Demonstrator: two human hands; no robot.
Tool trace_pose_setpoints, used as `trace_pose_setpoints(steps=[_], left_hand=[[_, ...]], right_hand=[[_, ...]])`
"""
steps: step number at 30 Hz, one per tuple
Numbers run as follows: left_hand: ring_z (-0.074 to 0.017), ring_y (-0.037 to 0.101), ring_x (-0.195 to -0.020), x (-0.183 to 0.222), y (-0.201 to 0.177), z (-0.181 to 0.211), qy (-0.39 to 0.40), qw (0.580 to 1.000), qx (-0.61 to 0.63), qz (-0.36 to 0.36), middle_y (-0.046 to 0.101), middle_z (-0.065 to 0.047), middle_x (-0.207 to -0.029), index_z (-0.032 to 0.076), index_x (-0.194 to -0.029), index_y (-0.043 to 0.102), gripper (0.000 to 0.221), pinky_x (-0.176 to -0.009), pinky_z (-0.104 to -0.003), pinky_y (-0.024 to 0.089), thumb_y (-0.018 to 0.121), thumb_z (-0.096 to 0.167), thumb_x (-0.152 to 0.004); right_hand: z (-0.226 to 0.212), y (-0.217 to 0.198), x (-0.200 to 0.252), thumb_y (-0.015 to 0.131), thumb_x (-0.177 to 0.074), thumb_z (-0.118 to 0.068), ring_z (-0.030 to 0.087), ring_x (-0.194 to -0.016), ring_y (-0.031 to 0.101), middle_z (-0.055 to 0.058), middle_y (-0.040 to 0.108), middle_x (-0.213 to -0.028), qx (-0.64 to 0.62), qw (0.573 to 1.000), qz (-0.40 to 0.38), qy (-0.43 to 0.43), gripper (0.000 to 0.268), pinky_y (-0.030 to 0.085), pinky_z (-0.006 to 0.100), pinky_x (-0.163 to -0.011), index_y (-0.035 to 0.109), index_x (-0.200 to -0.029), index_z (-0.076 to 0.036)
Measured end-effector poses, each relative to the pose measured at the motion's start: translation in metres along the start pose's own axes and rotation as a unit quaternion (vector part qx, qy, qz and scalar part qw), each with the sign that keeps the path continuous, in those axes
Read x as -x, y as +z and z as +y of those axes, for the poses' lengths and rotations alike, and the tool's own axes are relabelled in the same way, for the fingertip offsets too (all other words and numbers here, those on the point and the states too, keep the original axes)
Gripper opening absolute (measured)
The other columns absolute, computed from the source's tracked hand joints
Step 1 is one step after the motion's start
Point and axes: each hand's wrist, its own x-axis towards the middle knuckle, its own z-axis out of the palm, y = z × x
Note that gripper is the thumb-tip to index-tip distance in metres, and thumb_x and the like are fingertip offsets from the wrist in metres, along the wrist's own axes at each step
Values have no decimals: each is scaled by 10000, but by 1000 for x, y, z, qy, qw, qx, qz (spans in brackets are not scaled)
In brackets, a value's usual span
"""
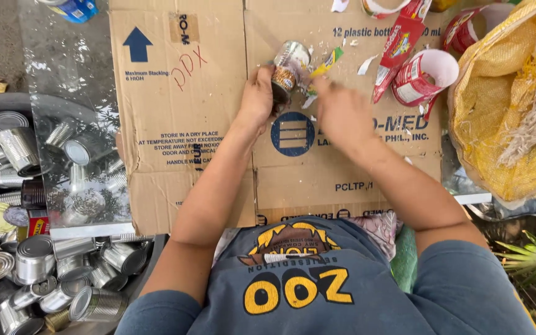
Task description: Removing labels from metal cans using hands and a knife for recycling
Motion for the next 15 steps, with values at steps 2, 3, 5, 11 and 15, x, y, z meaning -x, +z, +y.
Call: trace_pose_setpoints(steps=[2, 3, 5, 11, 15], left_hand=[[-176, 556, -509, -8, -4, -3, 18, 1000, -10, -2, 640, -153, -807, -16, -1253, 591, 483, -388, -280, 402, 453, 338, -954], [-176, 544, -531, -7, -8, -9, 31, 999, -21, -3, 634, -146, -809, -21, -1235, 616, 490, -410, -288, 409, 427, 343, -967], [-186, 557, -494, 8, -1, -9, 34, 999, -32, -4, 623, -137, -753, -20, -1180, 596, 444, -384, -289, 386, 441, 327, -950], [-160, 531, -612, 0, -2, -16, 110, 983, -142, 32, 601, -104, -760, -28, -978, 596, 367, -523, -301, 475, 417, 293, -980], [-493, 508, -1334, 5, 8, -18, 145, 963, -219, 57, 586, -378, -1310, -93, -1310, 564, 635, -1134, -570, 393, 425, 421, -963]], right_hand=[[-1, -4, -3, 561, -896, -80, 404, -572, 649, 195, 684, -820, -1, 999, -51, 6, 321, 521, 512, -514, 569, -1217, -72], [-3, -5, 0, 557, -886, -82, 419, -588, 655, 209, 662, -824, -4, 994, -107, 13, 347, 530, 544, -527, 536, -1233, -82], [7, 3, -3, 527, -946, -79, 395, -550, 637, 189, 649, -768, -4, 995, -95, 37, 238, 527, 536, -502, 536, -1183, -48], [-1, -5, -8, 538, -986, -151, 391, -598, 656, 174, 668, -816, 23, 995, -94, 16, 212, 543, 519, -540, 537, -1185, -78], [-3, -10, -6, 406, -1030, -118, 485, -871, 736, 193, 710, -964, 20, 983, -170, 59, 221, 571, 617, -778, 488, -1234, -149]])
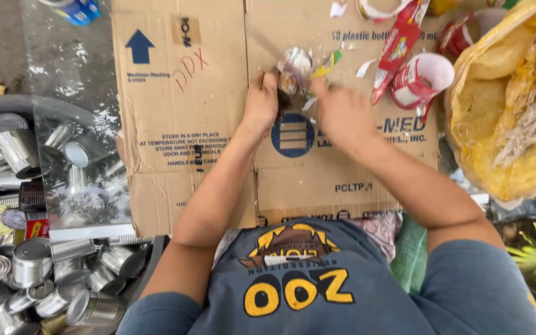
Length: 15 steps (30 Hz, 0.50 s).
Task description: Removing labels from metal cans using hands and a knife for recycling
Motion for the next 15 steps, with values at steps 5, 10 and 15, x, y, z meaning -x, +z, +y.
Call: trace_pose_setpoints(steps=[5, 10, 15], left_hand=[[-432, 604, -1192, 9, -2, 6, -11, 1000, -27, -10, 648, -285, -1143, 10, -1162, 619, 508, -1009, -557, 480, 436, 430, -945], [-454, 546, -1269, 15, -4, 18, -3, 999, 30, -10, 616, -372, -1205, -120, -1318, 540, 608, -1053, -611, 439, 372, 356, -978], [-510, 555, -1247, 9, -8, 8, 18, 1000, -10, -15, 617, -378, -1184, -29, -1154, 606, 569, -1001, -606, 466, 398, 474, -988]], right_hand=[[16, 19, -10, 403, -1038, -128, 493, -809, 740, 207, 719, -920, -7, 999, 34, -17, 198, 585, 618, -723, 518, -1199, -137], [-3, 4, 0, 452, -1025, -146, 467, -781, 746, 198, 719, -939, 5, 999, 21, -32, 175, 593, 597, -706, 523, -1184, -131], [-4, 2, 6, 425, -1028, -125, 452, -788, 756, 183, 727, -909, 34, 999, 31, -23, 198, 596, 606, -717, 521, -1201, -136]])
